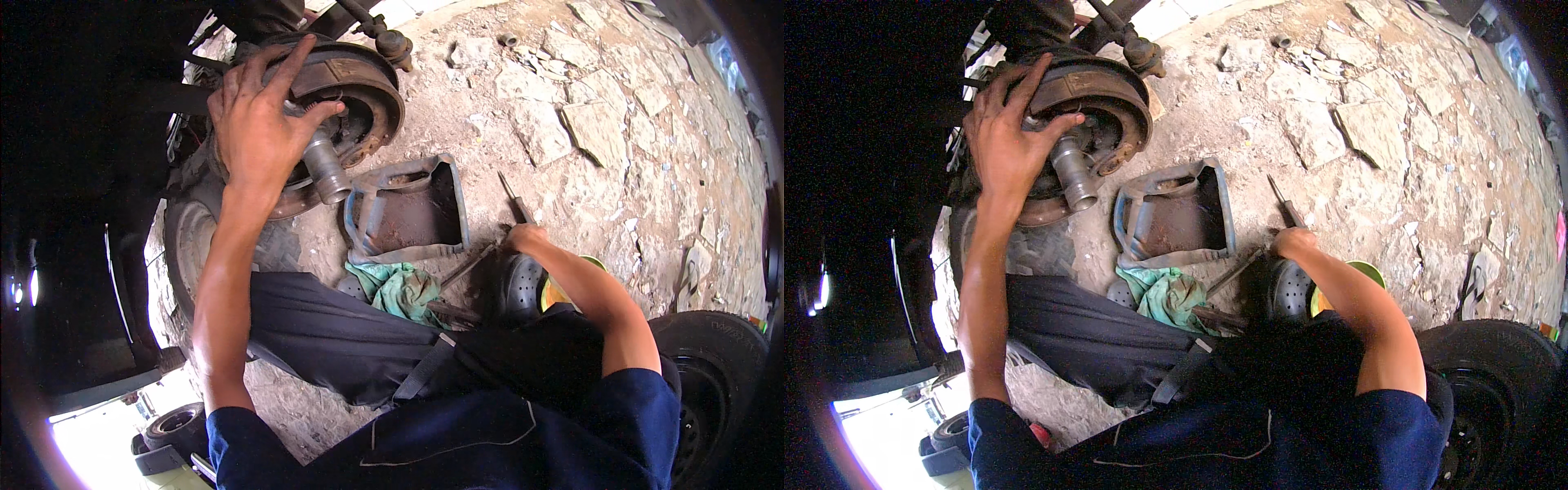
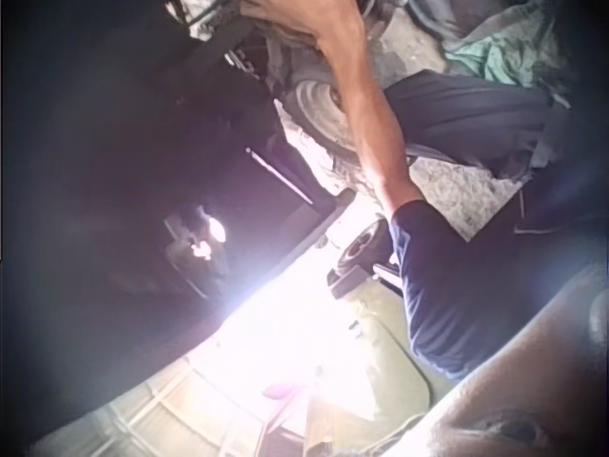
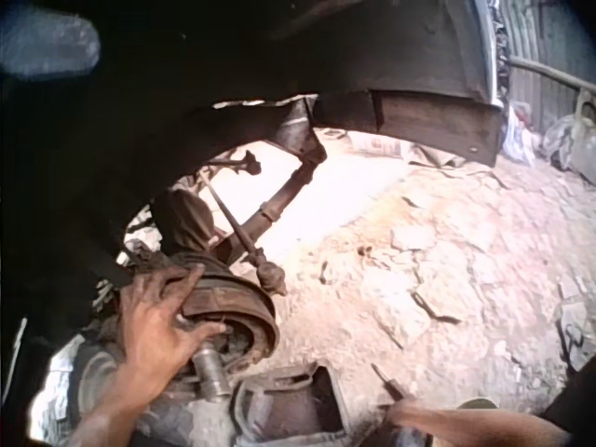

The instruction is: The person works on a drum brake assembly of a vehicle, handling springs and components with their hands and using a tool to adjust the mechanism.

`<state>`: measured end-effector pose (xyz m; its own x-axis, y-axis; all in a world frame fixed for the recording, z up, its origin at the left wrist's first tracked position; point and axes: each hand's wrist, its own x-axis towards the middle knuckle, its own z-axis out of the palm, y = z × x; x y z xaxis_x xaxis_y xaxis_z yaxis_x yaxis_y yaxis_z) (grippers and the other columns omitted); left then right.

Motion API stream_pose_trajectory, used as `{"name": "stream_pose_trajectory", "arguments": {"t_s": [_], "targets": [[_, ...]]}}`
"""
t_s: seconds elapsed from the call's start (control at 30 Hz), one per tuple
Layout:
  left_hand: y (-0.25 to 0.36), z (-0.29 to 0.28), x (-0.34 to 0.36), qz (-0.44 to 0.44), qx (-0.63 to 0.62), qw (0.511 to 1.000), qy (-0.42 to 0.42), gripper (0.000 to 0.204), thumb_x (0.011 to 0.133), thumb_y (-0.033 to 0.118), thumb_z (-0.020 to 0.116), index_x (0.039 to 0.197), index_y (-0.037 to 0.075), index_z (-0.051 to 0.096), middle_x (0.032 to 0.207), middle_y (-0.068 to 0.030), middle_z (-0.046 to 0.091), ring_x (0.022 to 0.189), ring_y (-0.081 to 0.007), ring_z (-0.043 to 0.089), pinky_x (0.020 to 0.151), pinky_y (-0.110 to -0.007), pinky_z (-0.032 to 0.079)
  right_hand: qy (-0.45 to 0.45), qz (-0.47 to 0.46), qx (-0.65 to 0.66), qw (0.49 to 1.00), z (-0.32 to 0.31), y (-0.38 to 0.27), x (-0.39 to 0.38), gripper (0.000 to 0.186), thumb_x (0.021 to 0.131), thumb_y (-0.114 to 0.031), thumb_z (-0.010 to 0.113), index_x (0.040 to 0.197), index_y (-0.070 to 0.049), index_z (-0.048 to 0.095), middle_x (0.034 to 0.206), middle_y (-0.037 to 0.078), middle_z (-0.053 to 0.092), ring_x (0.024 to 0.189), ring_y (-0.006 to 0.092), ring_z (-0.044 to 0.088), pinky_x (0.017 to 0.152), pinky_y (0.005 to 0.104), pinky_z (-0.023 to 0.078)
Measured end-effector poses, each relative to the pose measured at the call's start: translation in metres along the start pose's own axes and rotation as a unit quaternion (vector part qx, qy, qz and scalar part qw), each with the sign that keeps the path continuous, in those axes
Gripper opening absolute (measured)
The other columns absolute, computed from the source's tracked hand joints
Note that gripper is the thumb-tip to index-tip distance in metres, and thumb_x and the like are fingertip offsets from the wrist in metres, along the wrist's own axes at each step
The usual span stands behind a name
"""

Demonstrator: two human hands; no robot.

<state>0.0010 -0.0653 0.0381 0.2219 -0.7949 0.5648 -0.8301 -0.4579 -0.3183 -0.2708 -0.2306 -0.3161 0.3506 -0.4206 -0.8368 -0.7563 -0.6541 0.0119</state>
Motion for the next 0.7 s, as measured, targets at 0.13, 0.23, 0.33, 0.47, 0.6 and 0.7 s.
{"name": "stream_pose_trajectory", "arguments": {"t_s": [0.13,0.23,0.33,0.47,0.6,0.7], "targets": [[-0.002,0.0,-0.002,-0.004,0.0,1.0,-0.007,0.075,0.06,0.048,0.082,0.13,0.029,0.06,0.12,-0.0056,0.061,0.11,-0.03,0.055,0.094,-0.045,0.042,0.029,0.053,0.165,0.984,0.024,0.016,0.032,0.053,0.073,-0.041,0.074,0.114,-0.008,0.069,0.119,0.011,0.066,0.109,0.0256,0.065,0.087,0.0396,0.054],[0.002,0.003,0.0,0.0,-0.005,1.0,-0.008,0.075,0.061,0.049,0.082,0.13,0.029,0.06,0.121,-0.0053,0.06,0.11,-0.0299,0.055,0.093,-0.046,0.041,0.079,0.098,0.217,0.968,0.056,0.018,0.051,0.037,0.083,-0.036,0.064,0.107,-0.009,0.071,0.118,0.011,0.067,0.107,0.027,0.066,0.087,0.0397,0.054],[-0.006,-0.003,-0.002,0.002,0.003,1.0,-0.015,0.076,0.062,0.05,0.081,0.131,0.028,0.059,0.121,-0.0053,0.059,0.111,-0.0298,0.054,0.094,-0.046,0.04,0.123,0.066,0.255,0.957,0.029,-0.003,0.021,0.037,0.088,-0.039,0.06,0.105,-0.008,0.071,0.114,0.013,0.068,0.105,0.0266,0.066,0.086,0.0368,0.054],[-0.006,0.001,-0.004,0.004,-0.009,1.0,-0.02,0.076,0.065,0.05,0.079,0.134,0.029,0.056,0.124,-0.0014,0.057,0.113,-0.0272,0.05,0.095,-0.046,0.038,0.216,-0.01,0.448,0.868,0.008,-0.005,0.005,0.058,0.083,-0.053,0.059,0.099,0.003,0.065,0.093,0.021,0.068,0.09,0.0334,0.066,0.083,0.043,0.05],[-0.009,0.0,-0.006,0.002,-0.011,1.0,-0.021,0.075,0.067,0.049,0.077,0.135,0.03,0.055,0.125,0.0009,0.056,0.115,-0.0254,0.048,0.094,-0.044,0.037,0.189,-0.176,0.748,0.611,-0.037,-0.045,-0.041,0.03,0.091,-0.022,0.056,0.11,0.001,0.055,0.077,0.008,0.06,0.072,0.0162,0.06,0.063,0.0317,0.048],[-0.004,0.0,-0.004,0.008,0.0,1.0,-0.021,0.075,0.067,0.048,0.077,0.136,0.029,0.054,0.124,0.0009,0.056,0.114,-0.0255,0.048,0.093,-0.044,0.037,0.184,-0.308,0.769,0.529,-0.084,-0.079,-0.077,0.031,0.093,-0.018,0.057,0.114,0.002,0.047,0.079,0.002,0.052,0.065,0.0122,0.049,0.059,0.0287,0.044]]}}
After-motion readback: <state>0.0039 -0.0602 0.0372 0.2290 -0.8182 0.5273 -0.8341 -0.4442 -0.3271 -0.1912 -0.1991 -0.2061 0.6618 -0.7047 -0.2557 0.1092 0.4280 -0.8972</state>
